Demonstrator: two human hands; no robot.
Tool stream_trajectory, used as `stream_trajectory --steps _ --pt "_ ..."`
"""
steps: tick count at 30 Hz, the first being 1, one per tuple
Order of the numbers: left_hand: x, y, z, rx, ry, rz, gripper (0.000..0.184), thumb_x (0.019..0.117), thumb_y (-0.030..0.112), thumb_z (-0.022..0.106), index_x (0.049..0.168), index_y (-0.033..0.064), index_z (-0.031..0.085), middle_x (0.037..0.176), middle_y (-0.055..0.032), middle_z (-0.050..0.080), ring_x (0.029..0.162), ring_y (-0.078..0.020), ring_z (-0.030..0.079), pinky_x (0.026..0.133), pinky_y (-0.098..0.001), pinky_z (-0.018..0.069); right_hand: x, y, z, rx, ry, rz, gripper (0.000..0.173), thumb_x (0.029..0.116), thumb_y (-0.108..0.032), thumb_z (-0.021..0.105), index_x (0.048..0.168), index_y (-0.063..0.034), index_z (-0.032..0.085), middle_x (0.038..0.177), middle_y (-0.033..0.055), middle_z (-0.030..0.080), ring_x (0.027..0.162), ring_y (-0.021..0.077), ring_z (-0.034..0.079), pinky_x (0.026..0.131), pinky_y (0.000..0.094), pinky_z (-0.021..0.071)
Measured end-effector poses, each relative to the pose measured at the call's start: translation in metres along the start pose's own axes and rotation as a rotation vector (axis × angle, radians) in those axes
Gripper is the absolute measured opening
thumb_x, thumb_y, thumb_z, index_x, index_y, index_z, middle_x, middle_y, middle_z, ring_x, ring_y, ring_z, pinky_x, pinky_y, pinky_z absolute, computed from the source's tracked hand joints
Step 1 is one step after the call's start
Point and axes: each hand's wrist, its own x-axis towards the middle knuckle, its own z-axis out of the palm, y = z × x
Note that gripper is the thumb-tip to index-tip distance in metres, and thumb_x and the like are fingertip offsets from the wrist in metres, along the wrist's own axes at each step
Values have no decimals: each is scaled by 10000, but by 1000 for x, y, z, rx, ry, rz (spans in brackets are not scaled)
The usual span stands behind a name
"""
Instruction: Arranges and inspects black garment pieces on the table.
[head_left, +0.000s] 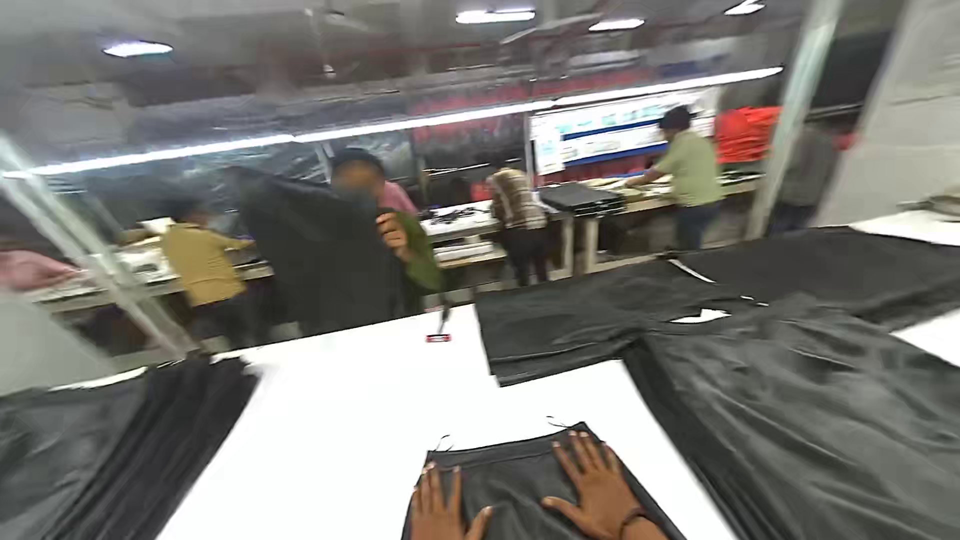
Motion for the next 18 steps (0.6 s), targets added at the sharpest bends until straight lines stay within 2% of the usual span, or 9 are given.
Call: stream_trajectory --steps 5,13,18 --pt "1 1 3 34 -32 -83 917 894 834 349 1545 202 480 1630 -283 299 1526 -446 268 1233 -615 195 2 0 13 -64 57 -5 1129 772 -991 227 1621 -255 337 1688 205 225 1557 439 192 1205 719 104" --pt "1 -2 10 11 8 -85 854 922 783 361 1509 187 532 1622 -287 313 1531 -443 260 1238 -602 184 1 2 14 -94 56 -28 1108 794 -976 214 1625 -252 328 1684 219 228 1554 442 201 1205 709 108" --pt "2 2 5 55 -97 -104 914 922 794 304 1588 176 400 1655 -294 222 1544 -455 209 1234 -584 209 1 1 14 -102 24 -16 1118 790 -979 202 1633 -252 303 1689 220 208 1558 443 184 1205 711 98"
